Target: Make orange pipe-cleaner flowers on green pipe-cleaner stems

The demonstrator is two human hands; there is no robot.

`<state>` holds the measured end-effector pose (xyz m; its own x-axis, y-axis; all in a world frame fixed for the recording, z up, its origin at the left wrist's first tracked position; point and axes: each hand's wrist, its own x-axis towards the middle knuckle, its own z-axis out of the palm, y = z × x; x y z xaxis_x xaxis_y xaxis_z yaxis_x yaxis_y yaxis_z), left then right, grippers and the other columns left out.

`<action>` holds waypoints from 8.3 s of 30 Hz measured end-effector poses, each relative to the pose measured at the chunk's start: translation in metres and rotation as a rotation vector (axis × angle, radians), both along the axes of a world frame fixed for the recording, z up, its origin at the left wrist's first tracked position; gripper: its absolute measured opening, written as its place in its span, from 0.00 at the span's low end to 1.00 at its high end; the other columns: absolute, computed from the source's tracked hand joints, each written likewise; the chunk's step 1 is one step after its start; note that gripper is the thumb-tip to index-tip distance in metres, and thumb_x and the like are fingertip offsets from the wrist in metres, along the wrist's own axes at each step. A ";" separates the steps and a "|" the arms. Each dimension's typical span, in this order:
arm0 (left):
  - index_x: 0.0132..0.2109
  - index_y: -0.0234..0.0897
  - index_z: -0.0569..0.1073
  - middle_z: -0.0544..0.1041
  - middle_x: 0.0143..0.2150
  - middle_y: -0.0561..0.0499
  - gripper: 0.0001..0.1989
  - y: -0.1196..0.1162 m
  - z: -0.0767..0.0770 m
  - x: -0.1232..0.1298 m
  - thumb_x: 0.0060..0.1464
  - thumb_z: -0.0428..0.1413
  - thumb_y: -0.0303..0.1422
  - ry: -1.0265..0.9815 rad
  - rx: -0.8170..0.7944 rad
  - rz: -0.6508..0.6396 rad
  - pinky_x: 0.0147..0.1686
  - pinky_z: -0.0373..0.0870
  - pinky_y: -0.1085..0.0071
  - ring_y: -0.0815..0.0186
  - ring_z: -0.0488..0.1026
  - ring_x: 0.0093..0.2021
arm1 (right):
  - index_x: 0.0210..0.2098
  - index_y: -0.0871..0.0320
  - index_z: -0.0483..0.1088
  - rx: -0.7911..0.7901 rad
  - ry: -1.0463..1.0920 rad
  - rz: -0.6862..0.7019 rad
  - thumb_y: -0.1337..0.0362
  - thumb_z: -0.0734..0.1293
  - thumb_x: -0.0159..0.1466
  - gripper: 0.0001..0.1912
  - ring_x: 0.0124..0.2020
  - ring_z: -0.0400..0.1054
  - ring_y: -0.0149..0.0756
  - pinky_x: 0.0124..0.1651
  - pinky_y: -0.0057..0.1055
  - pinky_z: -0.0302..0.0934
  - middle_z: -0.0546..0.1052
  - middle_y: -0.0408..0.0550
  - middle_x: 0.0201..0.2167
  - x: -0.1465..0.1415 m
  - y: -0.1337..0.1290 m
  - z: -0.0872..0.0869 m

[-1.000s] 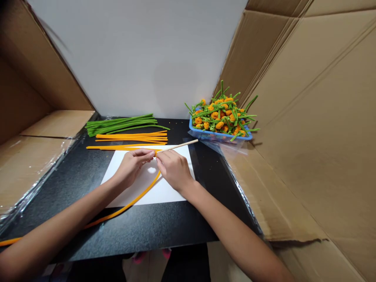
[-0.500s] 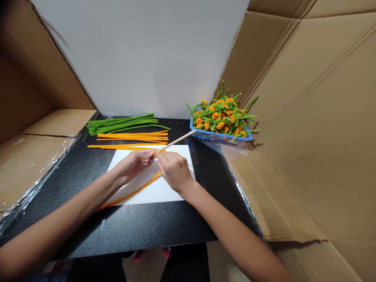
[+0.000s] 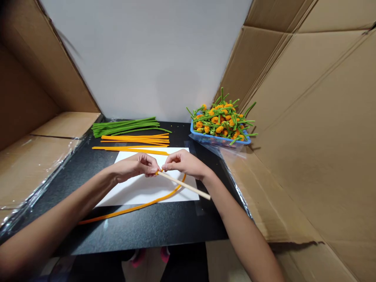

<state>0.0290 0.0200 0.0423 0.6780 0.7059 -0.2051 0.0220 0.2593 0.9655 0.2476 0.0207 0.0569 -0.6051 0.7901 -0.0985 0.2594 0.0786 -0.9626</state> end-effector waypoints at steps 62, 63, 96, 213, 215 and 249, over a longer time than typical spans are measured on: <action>0.31 0.33 0.75 0.75 0.27 0.49 0.12 0.021 -0.057 -0.005 0.59 0.50 0.32 0.281 0.623 0.469 0.30 0.59 0.72 0.66 0.68 0.27 | 0.32 0.63 0.79 0.209 -0.356 -0.246 0.57 0.66 0.61 0.15 0.17 0.58 0.25 0.23 0.26 0.50 0.74 0.45 0.21 -0.040 0.008 -0.006; 0.31 0.33 0.74 0.74 0.26 0.49 0.12 0.022 -0.058 -0.004 0.58 0.51 0.35 0.186 0.521 0.469 0.29 0.59 0.72 0.67 0.67 0.26 | 0.33 0.63 0.79 0.173 -0.326 -0.256 0.55 0.66 0.60 0.17 0.16 0.57 0.25 0.22 0.26 0.49 0.75 0.46 0.21 -0.038 0.007 -0.011; 0.30 0.33 0.72 0.73 0.24 0.51 0.20 0.009 -0.050 0.002 0.61 0.51 0.45 -0.087 0.399 0.211 0.25 0.54 0.74 0.71 0.58 0.22 | 0.27 0.64 0.75 -0.165 -0.277 -0.222 0.44 0.72 0.55 0.25 0.16 0.49 0.23 0.20 0.25 0.39 0.65 0.39 0.14 -0.009 -0.001 -0.020; 0.25 0.37 0.59 0.57 0.21 0.56 0.20 -0.012 -0.033 0.013 0.60 0.48 0.45 -0.014 0.407 0.419 0.24 0.47 0.73 0.71 0.52 0.22 | 0.30 0.62 0.79 0.186 -0.455 -0.306 0.55 0.67 0.61 0.16 0.17 0.56 0.25 0.23 0.26 0.48 0.73 0.45 0.19 -0.006 -0.042 0.025; 0.26 0.37 0.59 0.53 0.21 0.59 0.20 -0.017 -0.033 0.017 0.58 0.51 0.47 -0.175 0.184 0.373 0.22 0.44 0.74 0.74 0.47 0.20 | 0.30 0.62 0.79 0.172 -0.412 -0.338 0.52 0.67 0.61 0.18 0.18 0.58 0.26 0.23 0.26 0.50 0.74 0.46 0.21 -0.006 -0.046 0.010; 0.23 0.36 0.60 0.58 0.20 0.56 0.24 -0.003 -0.026 -0.005 0.59 0.53 0.48 0.020 0.431 -0.175 0.24 0.46 0.72 0.72 0.51 0.22 | 0.24 0.63 0.76 -0.157 -0.291 -0.162 0.46 0.74 0.53 0.23 0.18 0.47 0.23 0.23 0.27 0.40 0.62 0.38 0.15 0.030 -0.017 0.009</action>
<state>0.0238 0.0172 0.0163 0.7935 0.6048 0.0678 0.0492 -0.1748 0.9834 0.2778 0.0038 0.0660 -0.4019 0.8351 -0.3756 0.5207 -0.1289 -0.8439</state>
